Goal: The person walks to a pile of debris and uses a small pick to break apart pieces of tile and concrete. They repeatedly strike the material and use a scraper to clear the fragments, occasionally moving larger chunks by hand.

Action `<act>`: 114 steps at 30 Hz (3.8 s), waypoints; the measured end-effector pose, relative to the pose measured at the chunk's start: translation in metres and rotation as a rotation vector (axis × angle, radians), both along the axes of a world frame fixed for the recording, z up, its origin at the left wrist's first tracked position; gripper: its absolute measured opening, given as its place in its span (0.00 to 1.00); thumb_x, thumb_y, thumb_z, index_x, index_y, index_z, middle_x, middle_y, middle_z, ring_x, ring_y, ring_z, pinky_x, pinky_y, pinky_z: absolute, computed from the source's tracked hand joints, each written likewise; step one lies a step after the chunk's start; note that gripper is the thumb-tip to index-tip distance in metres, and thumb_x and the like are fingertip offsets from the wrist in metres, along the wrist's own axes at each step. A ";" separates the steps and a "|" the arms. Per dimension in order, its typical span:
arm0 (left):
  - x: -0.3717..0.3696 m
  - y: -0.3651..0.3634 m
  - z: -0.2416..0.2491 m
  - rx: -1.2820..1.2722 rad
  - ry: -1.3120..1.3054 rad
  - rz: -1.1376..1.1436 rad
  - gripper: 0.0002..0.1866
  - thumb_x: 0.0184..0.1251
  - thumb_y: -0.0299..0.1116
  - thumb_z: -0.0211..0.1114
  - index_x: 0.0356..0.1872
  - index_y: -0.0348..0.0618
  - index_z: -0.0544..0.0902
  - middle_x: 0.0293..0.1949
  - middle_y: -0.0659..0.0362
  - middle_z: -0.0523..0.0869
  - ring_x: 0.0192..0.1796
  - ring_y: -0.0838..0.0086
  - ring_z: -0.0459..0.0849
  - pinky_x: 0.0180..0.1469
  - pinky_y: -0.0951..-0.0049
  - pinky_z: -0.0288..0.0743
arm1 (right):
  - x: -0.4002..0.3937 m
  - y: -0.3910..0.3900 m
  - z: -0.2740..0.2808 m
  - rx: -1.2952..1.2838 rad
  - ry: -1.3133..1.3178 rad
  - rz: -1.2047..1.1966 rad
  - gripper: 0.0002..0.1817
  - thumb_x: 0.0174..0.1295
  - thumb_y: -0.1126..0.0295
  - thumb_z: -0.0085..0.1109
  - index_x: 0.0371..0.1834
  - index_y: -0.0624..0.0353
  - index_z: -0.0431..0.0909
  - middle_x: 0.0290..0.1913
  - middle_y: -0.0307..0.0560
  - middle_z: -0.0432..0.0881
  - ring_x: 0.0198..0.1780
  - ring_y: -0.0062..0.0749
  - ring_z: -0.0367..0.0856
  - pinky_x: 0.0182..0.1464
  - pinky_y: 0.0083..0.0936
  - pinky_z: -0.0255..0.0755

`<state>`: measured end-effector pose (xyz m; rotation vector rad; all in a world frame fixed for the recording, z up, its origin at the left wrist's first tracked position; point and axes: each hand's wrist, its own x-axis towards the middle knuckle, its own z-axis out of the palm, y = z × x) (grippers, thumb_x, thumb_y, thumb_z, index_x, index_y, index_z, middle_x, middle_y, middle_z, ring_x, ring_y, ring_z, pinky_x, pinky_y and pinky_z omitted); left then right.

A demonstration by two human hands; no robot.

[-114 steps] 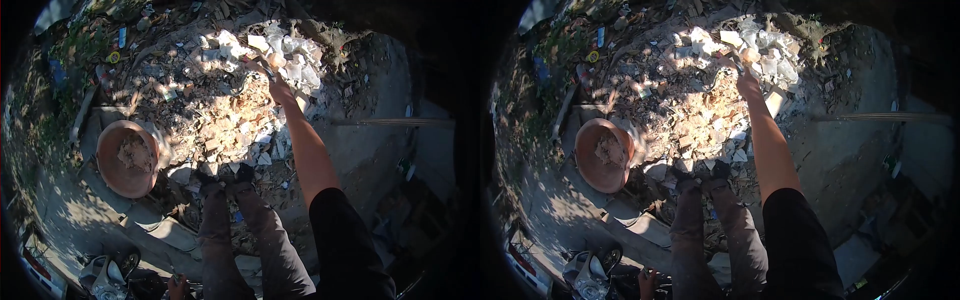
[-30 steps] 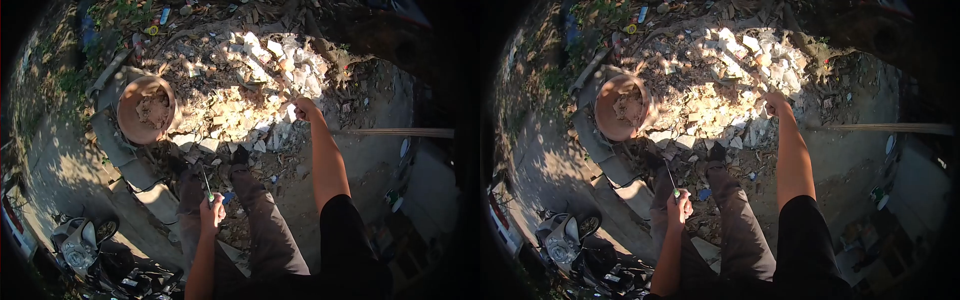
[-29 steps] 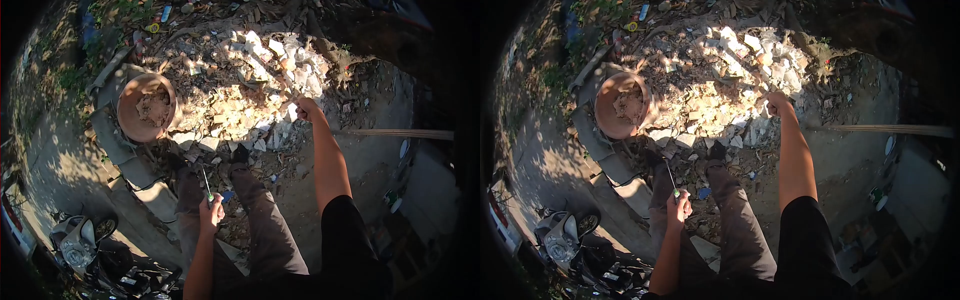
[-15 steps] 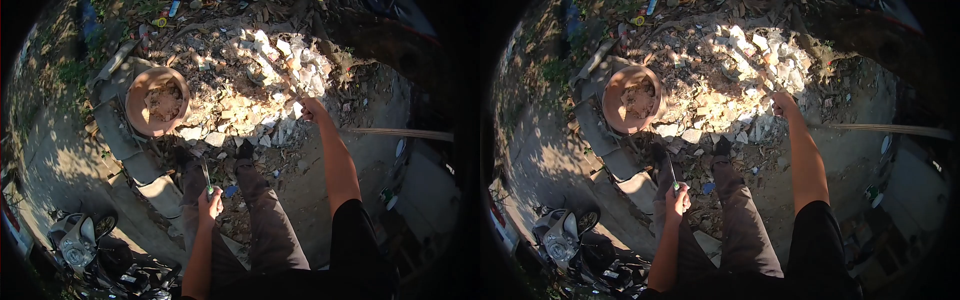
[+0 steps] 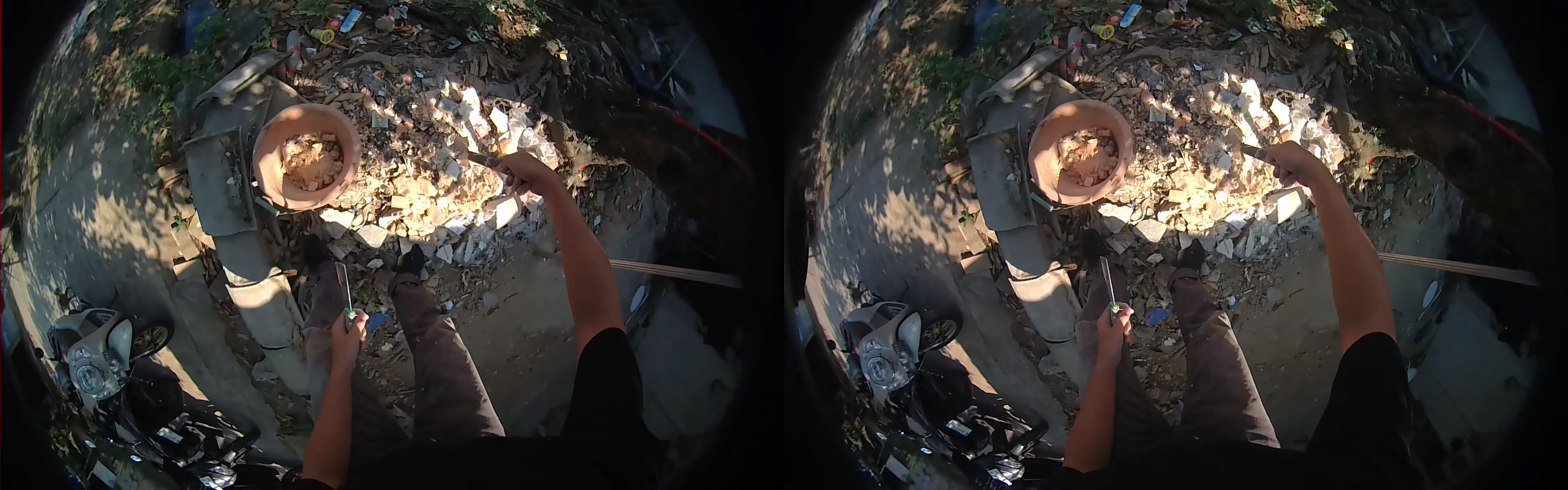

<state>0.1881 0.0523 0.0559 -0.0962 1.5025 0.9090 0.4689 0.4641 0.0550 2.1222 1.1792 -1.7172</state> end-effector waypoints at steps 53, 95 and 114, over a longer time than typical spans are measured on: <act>-0.009 0.014 0.009 0.067 0.130 -0.357 0.08 0.73 0.36 0.56 0.39 0.42 0.77 0.18 0.63 0.73 0.18 0.80 0.71 0.22 0.77 0.67 | -0.016 -0.228 -0.053 0.014 0.893 -1.408 0.09 0.75 0.60 0.42 0.39 0.51 0.62 0.24 0.36 0.63 0.15 0.19 0.55 0.18 0.18 0.53; -0.017 -0.020 0.016 0.128 0.357 -0.782 0.30 0.71 0.55 0.51 0.54 0.34 0.77 0.41 0.56 0.78 0.41 0.75 0.74 0.46 0.73 0.67 | 0.125 -0.112 -0.267 0.206 -0.090 -0.673 0.29 0.59 0.78 0.42 0.68 0.58 0.59 0.18 0.49 0.72 0.12 0.27 0.65 0.12 0.29 0.53; -0.040 -0.026 0.008 0.161 0.382 -0.763 0.26 0.72 0.51 0.51 0.52 0.35 0.80 0.35 0.53 0.81 0.37 0.72 0.78 0.42 0.71 0.71 | 0.019 -0.133 -0.243 -0.172 0.374 -1.200 0.05 0.69 0.73 0.38 0.33 0.54 0.58 0.22 0.37 0.58 0.17 0.17 0.50 0.15 0.18 0.52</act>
